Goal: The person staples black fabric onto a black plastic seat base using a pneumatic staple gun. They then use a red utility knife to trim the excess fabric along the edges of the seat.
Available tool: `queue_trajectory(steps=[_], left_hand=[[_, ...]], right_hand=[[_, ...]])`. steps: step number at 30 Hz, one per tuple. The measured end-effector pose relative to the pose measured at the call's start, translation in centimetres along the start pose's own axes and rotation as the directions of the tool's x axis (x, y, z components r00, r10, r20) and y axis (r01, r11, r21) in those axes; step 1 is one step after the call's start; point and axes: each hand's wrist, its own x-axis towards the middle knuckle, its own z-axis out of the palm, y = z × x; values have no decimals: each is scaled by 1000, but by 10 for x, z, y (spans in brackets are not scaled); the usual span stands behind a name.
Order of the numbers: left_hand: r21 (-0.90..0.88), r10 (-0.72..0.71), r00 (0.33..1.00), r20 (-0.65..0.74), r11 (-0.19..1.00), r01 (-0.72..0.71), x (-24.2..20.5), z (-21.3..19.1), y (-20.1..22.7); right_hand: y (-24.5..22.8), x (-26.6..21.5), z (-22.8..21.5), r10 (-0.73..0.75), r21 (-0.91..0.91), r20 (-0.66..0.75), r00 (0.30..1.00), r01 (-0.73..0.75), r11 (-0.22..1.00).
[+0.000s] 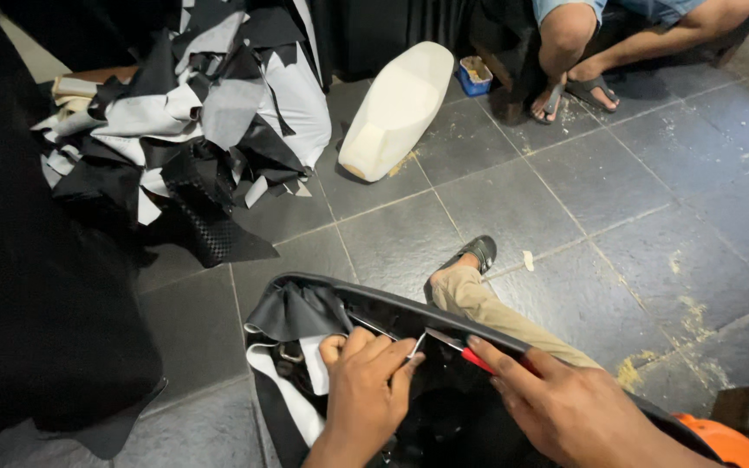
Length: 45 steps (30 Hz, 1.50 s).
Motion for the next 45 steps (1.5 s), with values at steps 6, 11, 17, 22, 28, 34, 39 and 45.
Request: queue_trajectory(steps=[6,11,17,22,28,34,39,45], left_hand=[[-197,-1,999,48,980,11,-5,-3,-17],[-421,30,976,218,904,66,-11,-15,-40],[-474,87,921,379,873,113,0,-34,-30],[-75,110,893,435,993,-86,9,-20,25],[-47,52,967,248,998,-42,8,19,28],[-396,101,937,334,917,42,-3,13,7],[-476,152,874,463,874,100,-12,-2,-10],[-173,123,830,545,984,-32,0,-8,49]], right_hand=[[-13,12,-1,59,-92,17,998,-57,994],[20,-20,0,191,-138,273,943,-158,978],[22,-41,-8,80,-90,9,997,-79,993],[12,-26,-17,135,-144,22,991,-130,981],[3,-20,-17,190,-113,42,981,-184,976],[14,-41,-12,195,-114,81,977,-185,976],[43,-71,2,293,-155,44,955,-284,946],[37,-75,-9,261,-131,-20,965,-261,956]])
